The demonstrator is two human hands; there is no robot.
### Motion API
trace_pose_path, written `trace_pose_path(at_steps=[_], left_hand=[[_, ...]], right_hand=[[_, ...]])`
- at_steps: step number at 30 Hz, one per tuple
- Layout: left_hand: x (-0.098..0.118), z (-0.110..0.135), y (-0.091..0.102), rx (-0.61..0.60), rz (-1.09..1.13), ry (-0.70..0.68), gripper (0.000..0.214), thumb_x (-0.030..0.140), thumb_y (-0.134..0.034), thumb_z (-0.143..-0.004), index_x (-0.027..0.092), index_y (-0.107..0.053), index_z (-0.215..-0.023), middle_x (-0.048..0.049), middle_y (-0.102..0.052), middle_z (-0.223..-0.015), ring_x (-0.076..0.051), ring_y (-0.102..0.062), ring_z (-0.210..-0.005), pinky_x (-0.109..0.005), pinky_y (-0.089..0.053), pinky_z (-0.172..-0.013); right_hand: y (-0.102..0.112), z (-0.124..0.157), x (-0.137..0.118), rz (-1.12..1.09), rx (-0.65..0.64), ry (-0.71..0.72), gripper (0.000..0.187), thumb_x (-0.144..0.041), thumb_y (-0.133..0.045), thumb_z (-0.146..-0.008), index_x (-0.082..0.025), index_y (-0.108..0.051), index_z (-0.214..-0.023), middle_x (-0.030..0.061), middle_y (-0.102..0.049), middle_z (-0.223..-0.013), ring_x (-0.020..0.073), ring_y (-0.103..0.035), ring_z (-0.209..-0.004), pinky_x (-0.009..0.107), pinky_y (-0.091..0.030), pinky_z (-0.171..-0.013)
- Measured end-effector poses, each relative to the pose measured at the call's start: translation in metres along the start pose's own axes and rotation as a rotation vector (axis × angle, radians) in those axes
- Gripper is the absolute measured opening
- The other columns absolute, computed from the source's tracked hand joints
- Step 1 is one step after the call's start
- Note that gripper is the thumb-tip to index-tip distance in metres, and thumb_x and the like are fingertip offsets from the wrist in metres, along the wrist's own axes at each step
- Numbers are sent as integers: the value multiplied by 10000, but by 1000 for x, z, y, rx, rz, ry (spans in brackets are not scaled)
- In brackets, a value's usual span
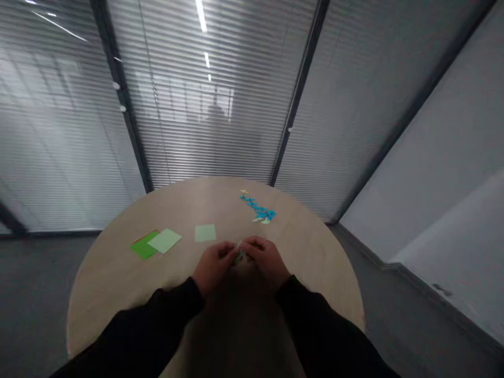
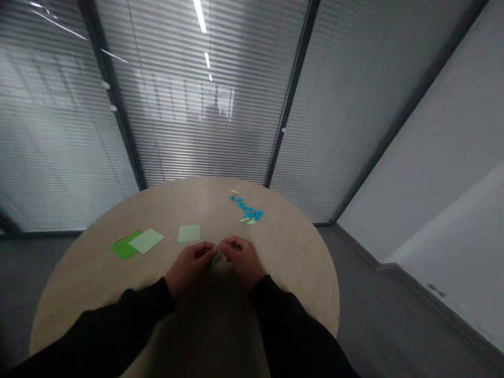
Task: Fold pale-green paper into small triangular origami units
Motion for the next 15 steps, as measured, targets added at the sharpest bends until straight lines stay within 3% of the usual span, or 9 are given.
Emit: trace_pose_path(at_steps=[7,10,15], left_hand=[[-6,0,-2,-35,92,40,392,518,-649,-801,133,-705,-842,-39,-677,-737,-165,-572,-670,-272,-405,-626],[-7,-1,3,30,175,68,382,514,-658,-795,136,-700,-828,-22,-642,-701,-150,-552,-651,-265,-398,-619],[-7,0,5,60,207,80,372,510,-669,-780,140,-690,-808,-17,-636,-692,-143,-546,-633,-267,-413,-626]], right_hand=[[6,-1,3,-23,67,22,297,-431,-752,-728,-165,-686,-841,-24,-592,-652,110,-490,-574,252,-397,-571],[3,-3,11,12,25,-6,346,-448,-767,-723,-170,-675,-906,-19,-605,-670,116,-509,-577,251,-410,-560],[-3,-2,15,37,-35,-22,343,-465,-772,-720,-173,-643,-847,-21,-606,-681,111,-513,-566,247,-409,-551]])
Point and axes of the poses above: each hand's wrist, its own z-axis away from the middle knuckle, its own y-axis out of the back of the hand, x = y × z, the point moved 7 cm from there along -z, towards the middle knuckle
